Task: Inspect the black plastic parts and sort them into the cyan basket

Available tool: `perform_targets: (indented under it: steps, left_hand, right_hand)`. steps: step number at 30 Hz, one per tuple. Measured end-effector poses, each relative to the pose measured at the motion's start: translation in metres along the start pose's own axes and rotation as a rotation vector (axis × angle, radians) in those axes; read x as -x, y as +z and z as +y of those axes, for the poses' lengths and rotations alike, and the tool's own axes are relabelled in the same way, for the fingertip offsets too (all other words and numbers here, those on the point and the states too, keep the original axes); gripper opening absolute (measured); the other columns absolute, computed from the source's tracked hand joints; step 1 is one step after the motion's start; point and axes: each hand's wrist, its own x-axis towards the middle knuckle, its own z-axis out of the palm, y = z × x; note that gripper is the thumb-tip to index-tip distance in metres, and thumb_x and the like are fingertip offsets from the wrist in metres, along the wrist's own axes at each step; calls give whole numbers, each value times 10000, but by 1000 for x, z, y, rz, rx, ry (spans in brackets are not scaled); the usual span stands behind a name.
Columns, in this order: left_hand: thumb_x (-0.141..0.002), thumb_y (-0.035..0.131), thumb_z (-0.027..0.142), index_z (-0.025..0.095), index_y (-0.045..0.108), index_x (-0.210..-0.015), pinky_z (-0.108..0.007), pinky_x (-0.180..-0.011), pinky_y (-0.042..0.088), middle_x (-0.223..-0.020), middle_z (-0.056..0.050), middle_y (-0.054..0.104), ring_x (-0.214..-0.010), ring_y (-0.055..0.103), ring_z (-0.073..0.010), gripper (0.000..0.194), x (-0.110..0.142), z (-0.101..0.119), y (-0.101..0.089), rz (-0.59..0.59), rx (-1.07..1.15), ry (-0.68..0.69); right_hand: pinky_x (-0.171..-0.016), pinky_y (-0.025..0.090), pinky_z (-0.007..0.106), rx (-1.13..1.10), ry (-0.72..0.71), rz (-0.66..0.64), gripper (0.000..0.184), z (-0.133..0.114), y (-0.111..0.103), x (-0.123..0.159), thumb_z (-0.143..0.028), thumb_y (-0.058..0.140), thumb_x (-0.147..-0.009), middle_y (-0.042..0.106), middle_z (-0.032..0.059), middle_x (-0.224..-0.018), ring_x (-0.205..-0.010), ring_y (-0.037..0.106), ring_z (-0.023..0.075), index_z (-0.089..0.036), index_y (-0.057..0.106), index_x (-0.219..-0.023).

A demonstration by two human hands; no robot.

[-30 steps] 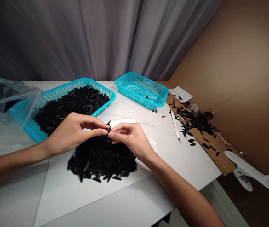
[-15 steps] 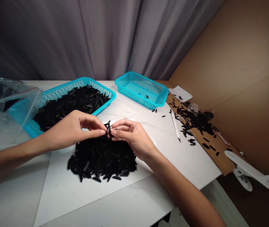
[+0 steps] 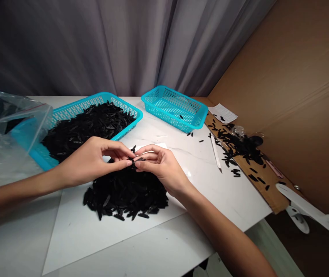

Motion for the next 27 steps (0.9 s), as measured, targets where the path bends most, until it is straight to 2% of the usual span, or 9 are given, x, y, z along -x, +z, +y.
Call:
perform_targets:
  steps: [7, 18, 23, 27]
  left_hand:
    - [-813, 730, 226, 228, 811, -839, -147, -641, 524, -755, 48, 787, -689, 707, -96, 85, 1, 3, 2, 30, 4, 26]
    - [-789, 762, 255, 200, 806, -830, -143, -652, 553, -764, 33, 793, -720, 736, -120, 82, -4, 2, -8, 13, 84, -60]
    - [-793, 759, 262, 184, 802, -834, -169, -648, 562, -764, 16, 792, -728, 742, -143, 98, -4, 3, -8, 7, 95, -72]
    - [-799, 757, 284, 183, 802, -854, -190, -672, 571, -790, 0, 797, -757, 750, -162, 123, -4, 4, -8, -20, 127, -89]
  right_hand:
    - [-728, 553, 207, 12, 0, 25, 317, 0, 0, 2, -239, 915, -697, 782, 3, -784, -716, 715, 108, -185, 697, -921]
    - [-760, 566, 245, 113, -124, 70, 80, 0, -6, -1, -217, 849, -765, 786, 26, -812, -756, 717, 129, -189, 798, -821]
    - [-725, 562, 269, 164, -190, 114, 113, 0, -1, 1, -248, 879, -733, 778, 16, -794, -722, 696, 137, -214, 808, -815]
    - [-754, 571, 309, 166, -196, 145, 204, 0, 2, 3, -283, 899, -710, 776, 19, -818, -742, 708, 161, -222, 786, -868]
